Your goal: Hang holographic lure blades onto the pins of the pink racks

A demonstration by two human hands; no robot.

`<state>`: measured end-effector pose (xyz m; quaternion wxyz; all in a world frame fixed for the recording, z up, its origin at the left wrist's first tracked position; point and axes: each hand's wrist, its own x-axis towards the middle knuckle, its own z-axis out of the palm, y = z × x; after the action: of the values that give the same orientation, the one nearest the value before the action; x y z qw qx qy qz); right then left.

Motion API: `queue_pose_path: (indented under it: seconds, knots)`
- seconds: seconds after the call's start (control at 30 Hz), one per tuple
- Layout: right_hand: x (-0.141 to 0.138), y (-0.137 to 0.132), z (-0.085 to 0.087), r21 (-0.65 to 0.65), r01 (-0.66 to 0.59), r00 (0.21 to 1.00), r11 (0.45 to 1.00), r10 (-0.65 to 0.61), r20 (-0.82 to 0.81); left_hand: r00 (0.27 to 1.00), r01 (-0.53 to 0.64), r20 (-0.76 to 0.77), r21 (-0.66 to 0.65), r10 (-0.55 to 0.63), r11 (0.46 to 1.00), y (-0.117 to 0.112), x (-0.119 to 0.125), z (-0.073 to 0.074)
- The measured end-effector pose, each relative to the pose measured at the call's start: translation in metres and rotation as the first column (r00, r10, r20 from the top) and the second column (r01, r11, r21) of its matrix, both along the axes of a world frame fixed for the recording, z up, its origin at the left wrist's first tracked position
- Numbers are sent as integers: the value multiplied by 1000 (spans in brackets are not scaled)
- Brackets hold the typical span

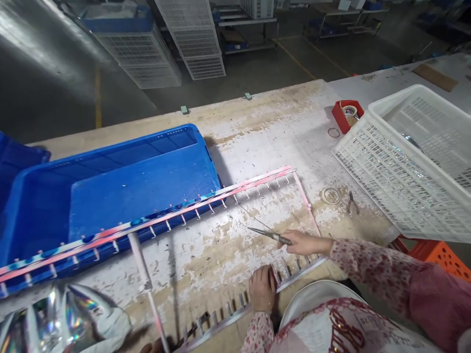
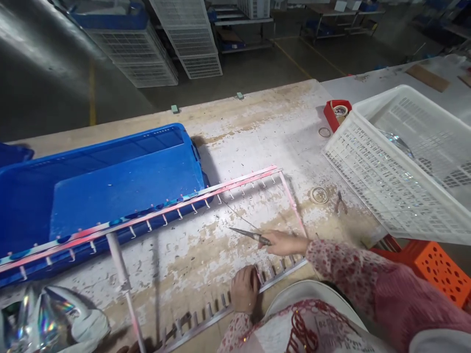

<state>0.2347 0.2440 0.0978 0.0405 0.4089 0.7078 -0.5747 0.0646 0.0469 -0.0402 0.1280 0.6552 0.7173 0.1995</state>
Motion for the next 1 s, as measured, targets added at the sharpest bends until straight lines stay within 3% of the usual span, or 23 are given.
queue_pose_path:
  seconds: [0.07, 0.1, 0.17, 0.27, 0.37, 0.5, 0.63, 0.87, 0.93, 1.0]
  knots:
    - [-15, -8, -10, -130, 132, 990, 983, -136, -27, 1000, 1, 7, -12, -1, 1000, -2, 0, 0]
    - [-23, -10, -15, -129, 202, 979, 971, -204, -2, 1000, 4, 6, -24, -4, 1000, -3, 0, 1]
    - [-35, -5, -20, 3, 231, 970, 973, -231, 75, 1000, 6, -6, -47, -7, 999, -5, 0, 2]
    - [-44, 9, -18, 332, 95, 958, 939, -177, 227, 999, 0, -32, -61, -2, 998, -4, 0, 4]
    - [-47, 18, -10, 569, -63, 923, 820, -169, 346, 999, -21, -51, -55, 19, 998, -3, 0, 3]
    - [-49, 18, -6, 685, -192, 885, 702, -178, 430, 990, -95, -113, -87, 85, 992, -3, -2, 2]
    - [-50, 14, -13, 717, -214, 872, 663, -202, 446, 995, -52, -97, -140, 38, 989, -4, -3, 6]
    - [-52, 16, -20, 662, -163, 879, 732, -197, 434, 996, 23, -77, -174, -37, 985, -4, -3, 10]
    - [-52, 19, -19, 604, -81, 910, 793, -188, 369, 997, 25, -73, -147, -36, 989, -3, -4, 10]
    - [-53, 21, -21, 396, 131, 957, 909, -220, 187, 998, 23, -64, -113, -30, 993, -3, -4, 10]
